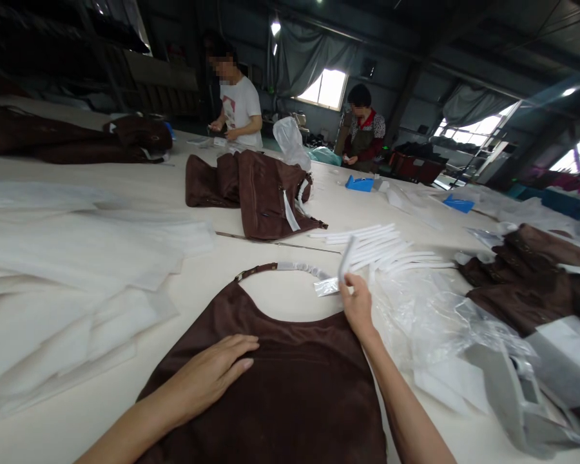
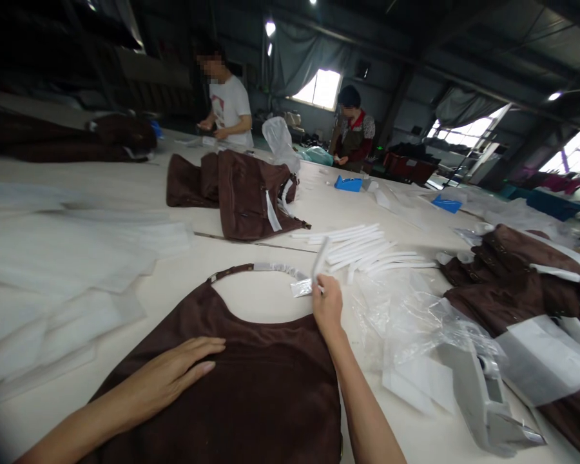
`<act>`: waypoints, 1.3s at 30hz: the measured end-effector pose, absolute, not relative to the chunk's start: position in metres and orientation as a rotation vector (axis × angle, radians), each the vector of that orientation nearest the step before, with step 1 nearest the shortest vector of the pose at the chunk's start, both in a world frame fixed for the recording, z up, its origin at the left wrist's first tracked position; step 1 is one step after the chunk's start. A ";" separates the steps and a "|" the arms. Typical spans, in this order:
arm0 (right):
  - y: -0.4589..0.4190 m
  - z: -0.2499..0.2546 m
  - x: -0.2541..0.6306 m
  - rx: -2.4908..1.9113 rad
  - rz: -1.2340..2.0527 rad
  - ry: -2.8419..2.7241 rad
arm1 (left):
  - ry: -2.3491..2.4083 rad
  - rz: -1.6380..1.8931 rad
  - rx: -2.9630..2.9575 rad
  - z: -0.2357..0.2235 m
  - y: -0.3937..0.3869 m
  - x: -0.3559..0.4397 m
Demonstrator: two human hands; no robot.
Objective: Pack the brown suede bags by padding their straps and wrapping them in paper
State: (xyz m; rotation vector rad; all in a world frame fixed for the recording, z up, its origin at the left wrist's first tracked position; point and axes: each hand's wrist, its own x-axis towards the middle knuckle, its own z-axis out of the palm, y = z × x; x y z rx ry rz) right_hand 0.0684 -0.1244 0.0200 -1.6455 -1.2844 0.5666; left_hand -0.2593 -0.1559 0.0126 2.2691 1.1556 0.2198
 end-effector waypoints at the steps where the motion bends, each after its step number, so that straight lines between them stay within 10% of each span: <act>1: -0.131 0.024 0.059 -1.588 0.573 -1.404 | 1.153 0.219 2.272 0.012 -0.156 -0.259; 15: -0.214 -0.006 0.101 -1.975 0.673 -1.084 | 0.944 0.140 2.331 0.090 -0.113 -0.203; 26: -0.189 -0.020 0.097 -1.863 0.839 -0.970 | 1.187 0.292 2.188 0.013 -0.034 -0.058; 39: -0.202 -0.008 0.066 -1.469 0.841 -0.673 | 0.988 -0.045 1.892 0.017 -0.025 -0.097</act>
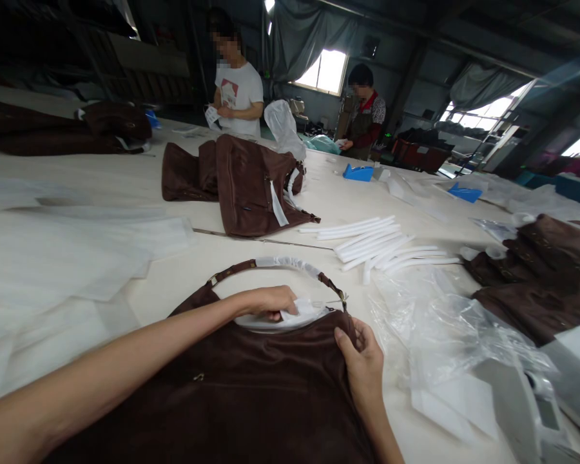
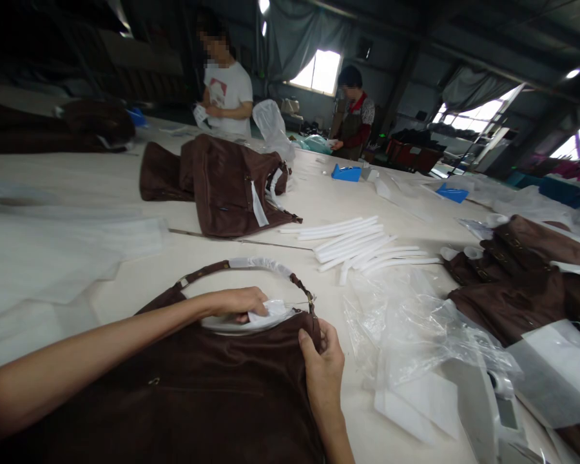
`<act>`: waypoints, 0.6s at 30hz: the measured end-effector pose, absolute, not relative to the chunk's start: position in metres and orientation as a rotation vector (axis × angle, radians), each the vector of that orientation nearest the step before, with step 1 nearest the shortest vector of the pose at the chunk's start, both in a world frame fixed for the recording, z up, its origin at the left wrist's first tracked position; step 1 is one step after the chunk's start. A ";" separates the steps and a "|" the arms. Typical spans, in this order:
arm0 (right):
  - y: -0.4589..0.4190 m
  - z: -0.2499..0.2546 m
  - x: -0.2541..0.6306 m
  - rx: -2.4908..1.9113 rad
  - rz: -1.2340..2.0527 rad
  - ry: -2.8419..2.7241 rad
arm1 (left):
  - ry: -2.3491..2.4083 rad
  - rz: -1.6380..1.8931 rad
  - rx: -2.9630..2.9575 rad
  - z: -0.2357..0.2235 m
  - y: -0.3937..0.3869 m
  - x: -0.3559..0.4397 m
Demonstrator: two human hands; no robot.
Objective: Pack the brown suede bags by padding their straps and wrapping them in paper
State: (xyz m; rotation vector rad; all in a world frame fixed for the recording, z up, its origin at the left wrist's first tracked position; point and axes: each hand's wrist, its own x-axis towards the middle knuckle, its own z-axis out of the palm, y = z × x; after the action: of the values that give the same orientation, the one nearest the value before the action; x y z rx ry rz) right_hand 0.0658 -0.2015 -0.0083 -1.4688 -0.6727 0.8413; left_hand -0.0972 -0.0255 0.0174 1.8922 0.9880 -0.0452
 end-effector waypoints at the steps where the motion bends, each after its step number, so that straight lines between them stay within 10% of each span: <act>1: -0.202 -0.006 0.064 -1.465 0.837 -0.680 | 1.014 -0.043 1.908 0.019 -0.024 -0.091; 18: -0.321 -0.022 0.048 -1.681 0.987 -0.673 | 1.063 -0.005 2.328 0.045 -0.062 -0.055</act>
State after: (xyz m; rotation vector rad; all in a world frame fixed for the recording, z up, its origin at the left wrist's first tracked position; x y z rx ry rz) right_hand 0.0476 -0.3214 -0.0216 -1.6813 -0.6727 0.9873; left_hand -0.0545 -0.0624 0.0448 2.3281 1.0629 -0.0048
